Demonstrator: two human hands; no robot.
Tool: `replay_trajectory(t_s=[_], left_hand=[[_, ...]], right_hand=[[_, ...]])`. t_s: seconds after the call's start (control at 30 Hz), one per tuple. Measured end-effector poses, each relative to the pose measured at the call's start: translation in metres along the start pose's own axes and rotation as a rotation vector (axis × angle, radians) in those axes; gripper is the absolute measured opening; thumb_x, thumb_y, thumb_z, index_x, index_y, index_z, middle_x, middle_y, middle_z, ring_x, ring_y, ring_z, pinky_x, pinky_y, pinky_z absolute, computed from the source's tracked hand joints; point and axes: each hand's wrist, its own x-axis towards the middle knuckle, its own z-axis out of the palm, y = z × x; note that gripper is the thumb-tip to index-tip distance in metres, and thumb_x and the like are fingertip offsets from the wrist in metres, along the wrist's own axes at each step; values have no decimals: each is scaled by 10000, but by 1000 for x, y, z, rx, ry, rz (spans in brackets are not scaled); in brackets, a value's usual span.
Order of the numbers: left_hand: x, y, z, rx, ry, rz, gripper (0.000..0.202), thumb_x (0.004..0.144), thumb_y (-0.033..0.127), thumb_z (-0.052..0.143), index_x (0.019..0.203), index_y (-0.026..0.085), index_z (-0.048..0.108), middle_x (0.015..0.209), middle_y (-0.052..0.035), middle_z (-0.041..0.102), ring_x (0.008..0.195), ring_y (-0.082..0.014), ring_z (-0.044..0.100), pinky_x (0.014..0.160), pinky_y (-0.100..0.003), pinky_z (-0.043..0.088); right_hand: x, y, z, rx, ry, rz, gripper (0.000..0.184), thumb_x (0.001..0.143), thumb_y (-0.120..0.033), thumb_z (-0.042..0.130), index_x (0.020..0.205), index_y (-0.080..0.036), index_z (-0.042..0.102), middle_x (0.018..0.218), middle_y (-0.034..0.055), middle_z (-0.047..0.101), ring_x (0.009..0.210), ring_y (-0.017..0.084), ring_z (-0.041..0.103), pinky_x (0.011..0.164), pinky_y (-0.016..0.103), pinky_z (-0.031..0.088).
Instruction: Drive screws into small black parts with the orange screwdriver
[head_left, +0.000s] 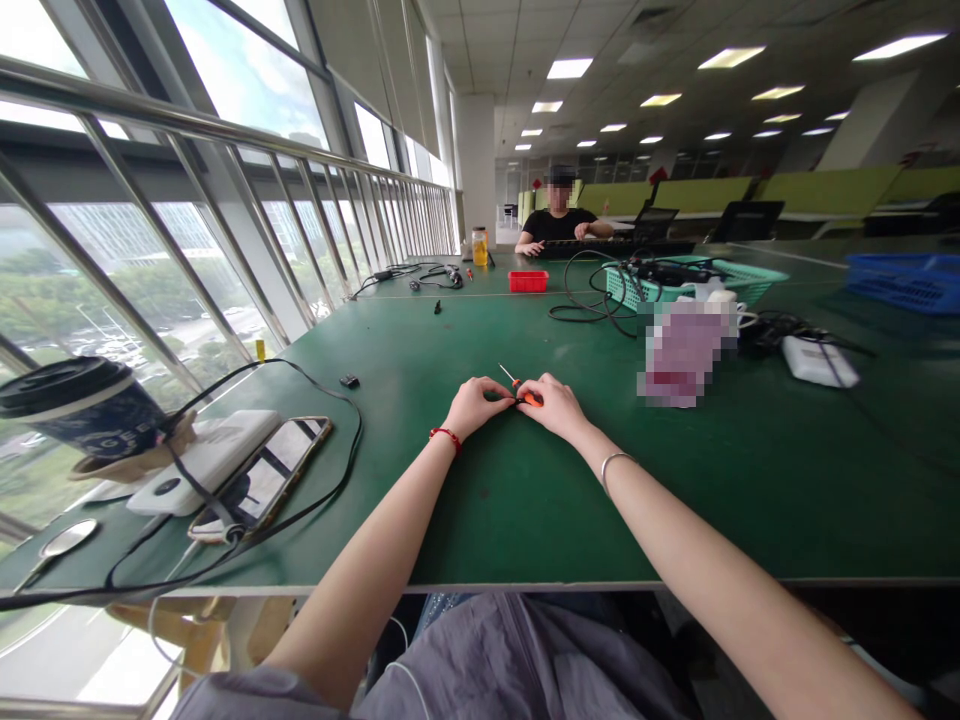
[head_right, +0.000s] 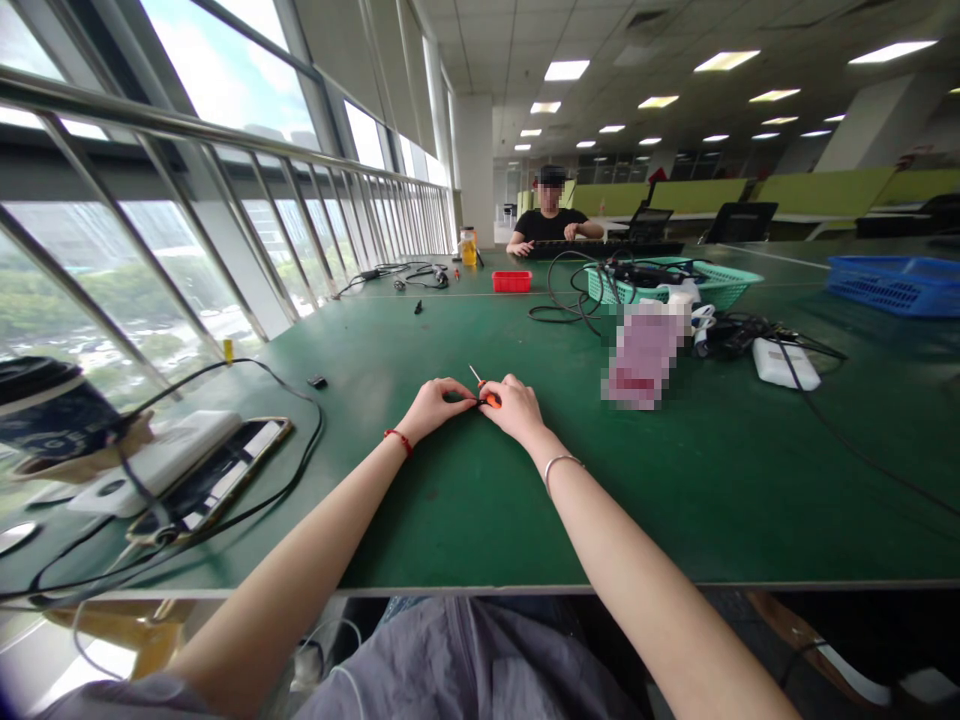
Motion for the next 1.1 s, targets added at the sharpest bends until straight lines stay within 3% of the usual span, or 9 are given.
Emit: replay_trajectory(t_s=[0.4, 0.67, 1.1], left_hand=[[-1, 3, -1, -77, -16, -69, 161, 696, 301, 671, 752, 169, 744, 851, -38, 735, 821, -181, 664, 842, -285, 493], [-3, 6, -2, 77, 15, 33, 116, 712, 274, 655, 744, 201, 740, 873, -26, 719, 911, -199, 627, 929, -325, 458], [-2, 3, 1, 40, 28, 47, 103, 706, 269, 662, 725, 197, 733, 873, -26, 718, 891, -201, 630, 915, -338, 465]], right_hand=[[1, 1, 1, 26, -14, 9, 141, 779, -312, 627, 900, -261, 677, 858, 25, 524, 848, 176, 545, 789, 305, 370], [2, 6, 1, 55, -22, -21, 125, 785, -315, 634, 886, -259, 682, 839, 5, 509, 759, 132, 524, 763, 275, 373], [2, 5, 1, 83, 0, -35, 121, 764, -300, 656, 867, -246, 691, 817, 2, 508, 728, 129, 510, 739, 272, 373]])
